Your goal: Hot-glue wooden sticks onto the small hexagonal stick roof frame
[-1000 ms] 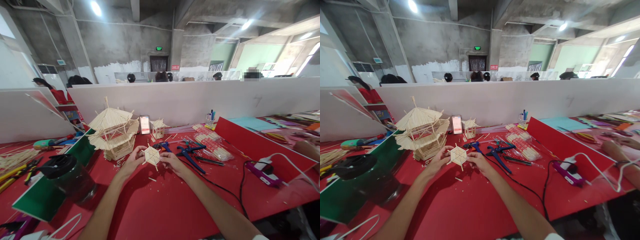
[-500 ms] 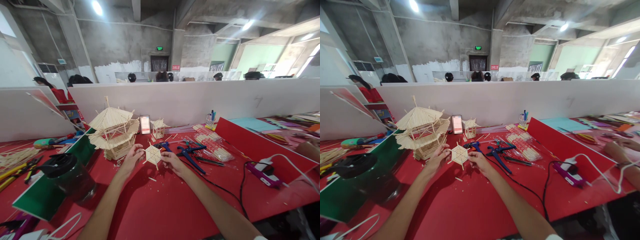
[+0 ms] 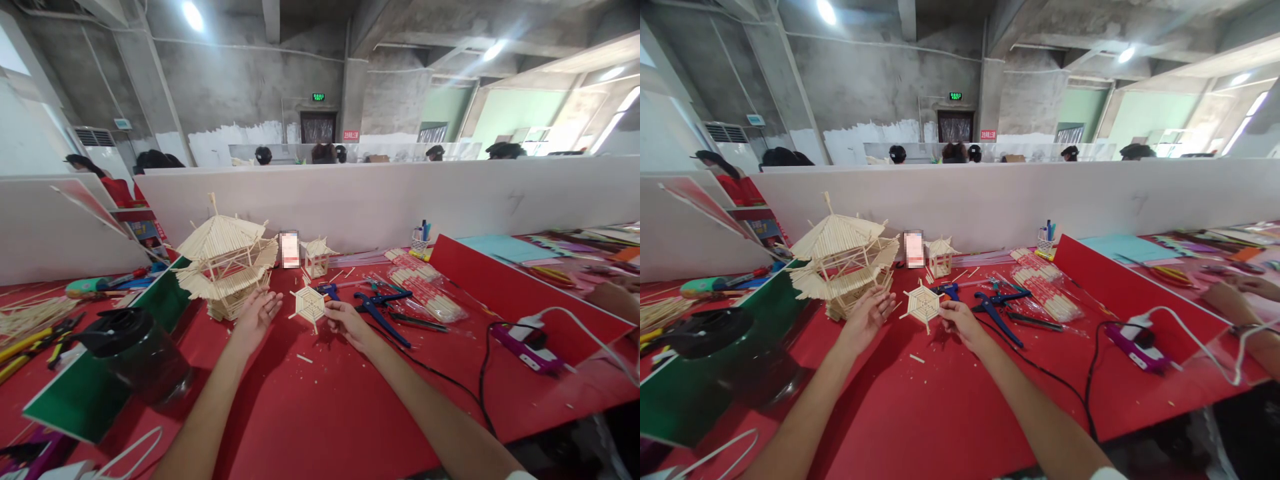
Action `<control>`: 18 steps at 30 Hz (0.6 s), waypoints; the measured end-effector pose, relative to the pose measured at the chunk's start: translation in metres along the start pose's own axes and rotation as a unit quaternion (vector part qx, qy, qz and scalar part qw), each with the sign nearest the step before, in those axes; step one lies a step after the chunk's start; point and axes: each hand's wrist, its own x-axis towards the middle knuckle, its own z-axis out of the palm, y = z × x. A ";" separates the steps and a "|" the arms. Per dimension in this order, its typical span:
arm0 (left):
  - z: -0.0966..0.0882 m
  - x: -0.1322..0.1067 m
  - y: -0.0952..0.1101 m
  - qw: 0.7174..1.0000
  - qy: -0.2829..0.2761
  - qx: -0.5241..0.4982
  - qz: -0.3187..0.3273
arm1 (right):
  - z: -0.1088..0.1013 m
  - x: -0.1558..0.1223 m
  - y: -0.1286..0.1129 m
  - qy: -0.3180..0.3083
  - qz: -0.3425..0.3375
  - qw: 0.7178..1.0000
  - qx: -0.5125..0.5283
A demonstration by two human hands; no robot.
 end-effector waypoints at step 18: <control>-0.005 -0.002 -0.009 0.963 -0.109 0.246 -0.002 | 0.003 -0.002 -0.003 0.001 -0.029 0.999 0.014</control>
